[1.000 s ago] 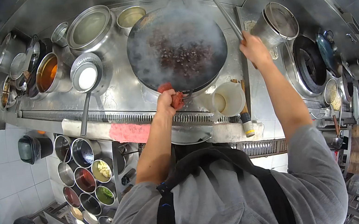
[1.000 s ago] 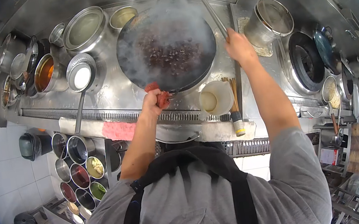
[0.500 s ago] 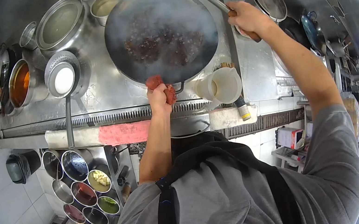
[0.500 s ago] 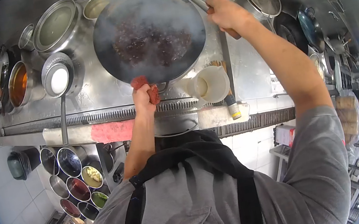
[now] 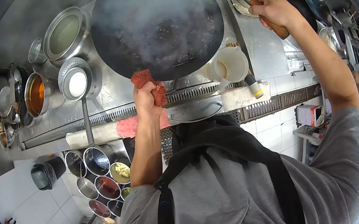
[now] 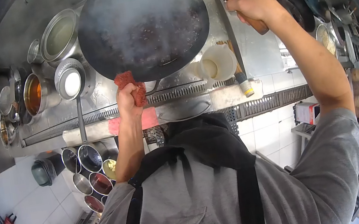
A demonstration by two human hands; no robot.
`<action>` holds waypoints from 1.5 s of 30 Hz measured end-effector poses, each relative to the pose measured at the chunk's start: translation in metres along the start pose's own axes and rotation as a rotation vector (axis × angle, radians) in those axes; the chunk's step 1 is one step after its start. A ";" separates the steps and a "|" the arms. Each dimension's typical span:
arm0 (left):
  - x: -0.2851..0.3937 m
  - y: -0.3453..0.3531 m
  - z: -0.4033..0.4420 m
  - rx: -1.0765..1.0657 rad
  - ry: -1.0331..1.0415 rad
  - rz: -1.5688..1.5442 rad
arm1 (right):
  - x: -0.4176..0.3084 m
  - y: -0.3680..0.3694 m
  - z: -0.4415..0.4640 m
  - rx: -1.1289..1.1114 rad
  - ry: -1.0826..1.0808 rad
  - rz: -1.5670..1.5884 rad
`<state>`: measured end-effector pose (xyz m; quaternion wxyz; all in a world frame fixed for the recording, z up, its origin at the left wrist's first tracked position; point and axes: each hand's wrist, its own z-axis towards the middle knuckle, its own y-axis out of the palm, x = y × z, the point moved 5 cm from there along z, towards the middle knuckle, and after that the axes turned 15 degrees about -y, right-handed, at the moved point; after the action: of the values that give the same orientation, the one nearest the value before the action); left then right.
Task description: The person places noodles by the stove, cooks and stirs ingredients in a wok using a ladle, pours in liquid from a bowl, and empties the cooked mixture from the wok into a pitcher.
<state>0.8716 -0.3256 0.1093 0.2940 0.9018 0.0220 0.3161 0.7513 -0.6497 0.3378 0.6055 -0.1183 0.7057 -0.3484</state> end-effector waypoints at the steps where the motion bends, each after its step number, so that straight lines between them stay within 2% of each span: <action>1: 0.002 0.000 -0.006 -0.004 -0.004 0.015 | -0.001 -0.002 -0.009 -0.008 -0.010 -0.005; 3: 0.005 -0.001 -0.019 -0.011 -0.086 0.096 | 0.003 -0.007 -0.023 0.005 -0.025 0.010; 4: 0.002 -0.005 -0.014 0.008 -0.032 0.076 | 0.001 -0.009 -0.031 0.023 -0.033 0.010; 17: 0.020 0.010 -0.072 -0.018 -0.106 0.264 | 0.000 -0.014 -0.105 0.152 -0.053 0.037; 23: 0.022 0.017 -0.084 0.049 0.002 0.260 | 0.004 -0.016 -0.118 0.130 -0.065 0.086; 32: 0.029 0.014 -0.087 0.023 0.061 0.275 | -0.003 -0.020 -0.132 0.199 -0.070 0.112; 38: 0.035 0.024 -0.100 0.012 0.041 0.273 | -0.002 -0.024 -0.134 0.172 -0.107 0.088; 45: 0.039 0.026 -0.106 0.028 0.034 0.276 | -0.009 -0.023 -0.141 0.239 -0.079 0.114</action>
<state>0.8366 -0.2839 0.2120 0.2348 0.8947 -0.0928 0.3684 0.6155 -0.6117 0.3628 0.6612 -0.0187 0.6405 -0.3902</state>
